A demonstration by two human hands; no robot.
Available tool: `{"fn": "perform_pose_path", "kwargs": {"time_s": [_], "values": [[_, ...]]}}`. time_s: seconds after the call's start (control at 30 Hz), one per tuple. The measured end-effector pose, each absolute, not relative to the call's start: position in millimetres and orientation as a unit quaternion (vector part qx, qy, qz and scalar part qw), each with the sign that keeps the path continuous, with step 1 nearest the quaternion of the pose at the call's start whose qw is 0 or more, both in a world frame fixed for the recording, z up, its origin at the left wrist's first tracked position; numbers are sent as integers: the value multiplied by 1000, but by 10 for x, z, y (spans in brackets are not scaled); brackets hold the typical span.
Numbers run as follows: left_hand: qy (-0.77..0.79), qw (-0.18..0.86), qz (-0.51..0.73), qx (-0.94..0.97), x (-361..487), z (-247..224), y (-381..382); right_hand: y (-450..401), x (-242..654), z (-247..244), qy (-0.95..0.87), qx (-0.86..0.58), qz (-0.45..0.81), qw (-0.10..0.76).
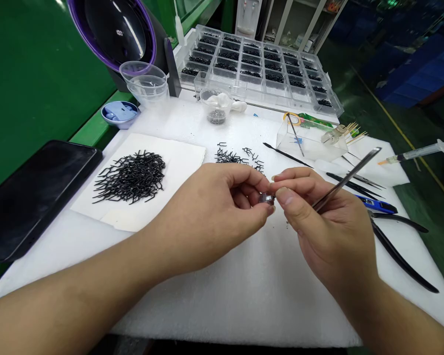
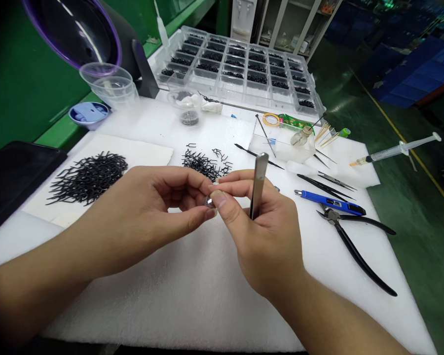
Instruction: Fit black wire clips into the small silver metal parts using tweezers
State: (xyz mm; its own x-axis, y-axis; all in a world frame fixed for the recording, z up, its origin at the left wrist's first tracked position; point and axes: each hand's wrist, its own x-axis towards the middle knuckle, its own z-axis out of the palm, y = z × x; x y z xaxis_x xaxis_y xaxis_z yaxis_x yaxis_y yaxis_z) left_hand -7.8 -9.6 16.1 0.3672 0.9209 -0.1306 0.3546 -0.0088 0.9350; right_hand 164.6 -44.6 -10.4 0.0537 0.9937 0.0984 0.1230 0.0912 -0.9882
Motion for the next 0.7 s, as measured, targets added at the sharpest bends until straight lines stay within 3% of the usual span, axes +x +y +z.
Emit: {"fn": "perform_pose_path", "kwargs": {"time_s": [0.3, 0.53, 0.7], "values": [[471, 466, 246, 707, -99, 63, -64, -378, 1736, 5, -463, -490, 476, 565], [373, 271, 148, 875, -114, -118, -20, -215, 1812, 10, -354, -491, 559, 567], [431, 293, 202, 830, -108, -59, -32, -224, 1820, -14, -350, -477, 567, 573]]}}
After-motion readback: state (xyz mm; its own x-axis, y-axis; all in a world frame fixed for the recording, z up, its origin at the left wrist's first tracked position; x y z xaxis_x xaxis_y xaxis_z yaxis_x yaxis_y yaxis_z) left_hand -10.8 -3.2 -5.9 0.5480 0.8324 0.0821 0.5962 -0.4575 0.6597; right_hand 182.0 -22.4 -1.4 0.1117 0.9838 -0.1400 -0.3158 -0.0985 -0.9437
